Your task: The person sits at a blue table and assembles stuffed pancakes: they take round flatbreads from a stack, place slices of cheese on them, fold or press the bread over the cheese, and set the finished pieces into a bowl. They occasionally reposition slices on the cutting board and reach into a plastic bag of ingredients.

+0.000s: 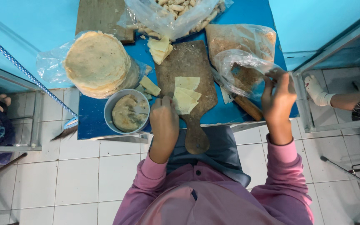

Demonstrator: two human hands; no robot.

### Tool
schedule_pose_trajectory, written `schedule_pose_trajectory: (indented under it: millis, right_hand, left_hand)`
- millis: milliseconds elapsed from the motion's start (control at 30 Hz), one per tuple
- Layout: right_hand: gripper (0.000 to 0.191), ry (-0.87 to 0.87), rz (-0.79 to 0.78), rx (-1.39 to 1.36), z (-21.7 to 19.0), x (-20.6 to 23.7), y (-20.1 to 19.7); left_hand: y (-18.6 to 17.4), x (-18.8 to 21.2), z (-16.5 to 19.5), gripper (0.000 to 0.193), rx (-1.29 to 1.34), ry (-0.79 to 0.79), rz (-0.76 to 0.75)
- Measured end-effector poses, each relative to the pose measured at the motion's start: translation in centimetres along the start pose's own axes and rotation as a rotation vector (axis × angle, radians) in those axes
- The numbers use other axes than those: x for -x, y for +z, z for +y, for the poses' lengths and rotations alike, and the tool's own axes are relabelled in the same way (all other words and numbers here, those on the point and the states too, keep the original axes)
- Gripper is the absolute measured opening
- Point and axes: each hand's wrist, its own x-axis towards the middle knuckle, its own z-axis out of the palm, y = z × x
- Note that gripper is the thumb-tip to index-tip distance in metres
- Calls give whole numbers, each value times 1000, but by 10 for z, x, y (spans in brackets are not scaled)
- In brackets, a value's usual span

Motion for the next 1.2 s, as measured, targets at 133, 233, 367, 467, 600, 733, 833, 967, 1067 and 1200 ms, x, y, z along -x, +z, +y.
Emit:
schedule_pose_trajectory:
  millis: [133, 233, 367, 467, 600, 733, 833, 967, 1067, 1200]
  right_hand:
    - [25, -49, -12, 16, 6, -3, 13]
    - [27, 44, -55, -102, 8, -1, 17]
    - [31, 121, -113, -224, 8, 1, 21]
    - [33, 116, -93, -242, 6, -2, 24]
    - [35, 212, -54, -219, 4, -4, 17]
    - [37, 257, 2, -224, 2, -3, 2]
    - [33, 262, 31, -237, 2, -3, -4]
    - [35, 96, -60, -137, 3, 0, -1]
    - [36, 127, -75, -130, 5, 4, 6]
    - [34, 181, -36, -182, 9, 8, 6]
  left_hand:
    - [-4, -4, 6, 12, -32, 23, 42]
    - [-8, -5, 13, 13, -12, 106, 109]
    - [-10, -6, 22, 11, 45, 156, 125]
    - [-10, -7, 24, 8, 178, 106, 50]
    - [-8, -11, 27, 11, 373, 126, 42]
    - [-2, -18, 35, 11, 511, 103, -20]
    - [5, -18, 40, 11, 681, 78, -28]
    - [9, -13, 31, 13, 518, -26, -53]
    - [5, -3, 21, 12, 487, 10, -40]
    - [-2, 10, 17, 15, 432, -2, -51]
